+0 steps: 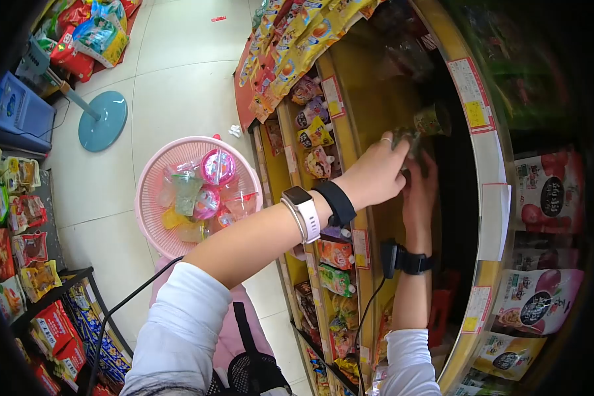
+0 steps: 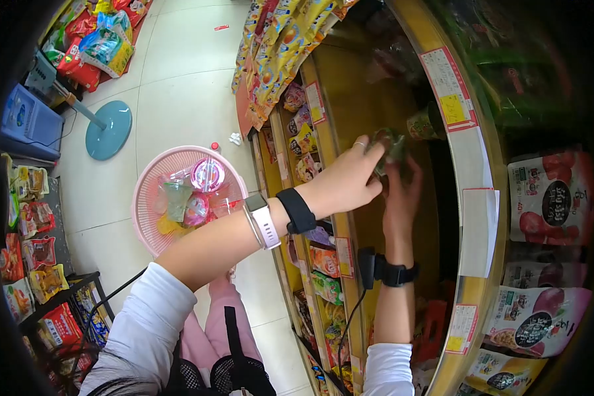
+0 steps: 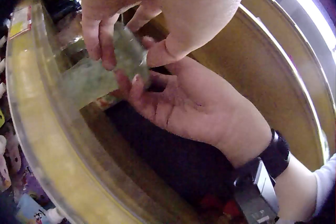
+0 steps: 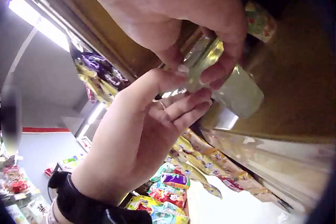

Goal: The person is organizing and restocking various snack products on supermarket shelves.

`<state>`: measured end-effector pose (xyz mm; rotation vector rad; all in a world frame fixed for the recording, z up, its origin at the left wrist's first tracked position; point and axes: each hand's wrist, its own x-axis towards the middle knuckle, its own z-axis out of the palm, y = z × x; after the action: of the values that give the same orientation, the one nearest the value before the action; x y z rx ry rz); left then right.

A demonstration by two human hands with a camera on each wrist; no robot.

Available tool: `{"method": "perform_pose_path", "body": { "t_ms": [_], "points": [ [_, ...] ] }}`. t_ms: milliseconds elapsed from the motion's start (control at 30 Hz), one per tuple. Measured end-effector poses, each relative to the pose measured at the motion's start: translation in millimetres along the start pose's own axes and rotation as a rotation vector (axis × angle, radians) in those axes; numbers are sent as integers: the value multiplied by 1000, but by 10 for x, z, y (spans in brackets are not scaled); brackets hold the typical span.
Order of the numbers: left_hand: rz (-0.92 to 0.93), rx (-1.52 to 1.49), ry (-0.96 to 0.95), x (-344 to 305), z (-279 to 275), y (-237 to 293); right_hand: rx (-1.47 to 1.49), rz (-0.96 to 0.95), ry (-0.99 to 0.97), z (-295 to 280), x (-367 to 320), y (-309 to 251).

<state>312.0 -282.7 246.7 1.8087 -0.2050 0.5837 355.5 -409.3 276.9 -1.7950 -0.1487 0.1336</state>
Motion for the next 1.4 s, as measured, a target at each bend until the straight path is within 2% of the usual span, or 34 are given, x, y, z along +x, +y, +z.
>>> {"method": "perform_pose_path", "body": {
  "t_ms": [133,200,233,267,333,367,467,533,633,733,867,933,1000,1033,1067,1133,1167,1233,1300,1333,1367,1400],
  "points": [
    [-60,139,-72,73,14,-223,107,38,-53,31,272,91],
    [-30,268,66,157,-14,-281,88,54,-71,94,411,64],
    [-62,272,76,228,-20,-350,138,44,-117,156,509,58],
    [2,369,167,304,-37,-419,188,32,-166,226,623,37],
    [43,524,178,451,-158,-529,171,42,-207,321,883,50],
    [81,569,260,529,-194,-572,167,29,-244,384,996,38],
    [102,670,327,716,-351,-711,133,13,-313,591,1321,21],
    [97,752,345,855,-405,-858,238,-37,-452,750,1453,-39],
    [110,913,384,1013,-483,-1014,206,5,-374,914,1621,-62],
    [101,1034,371,1134,-543,-1120,230,5,-379,1005,1815,-36],
    [106,1033,382,1169,-527,-1190,261,-6,-415,1002,1886,0],
    [119,917,379,1136,-584,-1154,235,28,-412,933,2079,79],
    [114,929,345,1149,-598,-1174,181,73,-474,898,2190,68],
    [43,945,255,1174,-597,-1165,132,72,-434,918,2144,50],
    [39,943,249,1144,-591,-1172,132,79,-432,935,2087,41],
    [142,1035,457,1050,-600,-1186,63,168,-258,983,1933,-3],
    [128,983,424,967,-594,-1194,70,173,-258,980,1849,-58],
    [179,828,286,615,-735,-1035,-225,5,-293,886,1765,-78],
    [309,658,292,234,-909,-979,16,-57,-74,790,1734,-33],
    [404,593,334,2,-1029,-967,-14,-74,63,809,1551,-87],
    [340,508,280,-278,-1161,-943,-47,-92,197,823,1278,-166],
    [276,419,228,-583,-1295,-923,-103,-237,297,848,1025,-115]
  ]
}}
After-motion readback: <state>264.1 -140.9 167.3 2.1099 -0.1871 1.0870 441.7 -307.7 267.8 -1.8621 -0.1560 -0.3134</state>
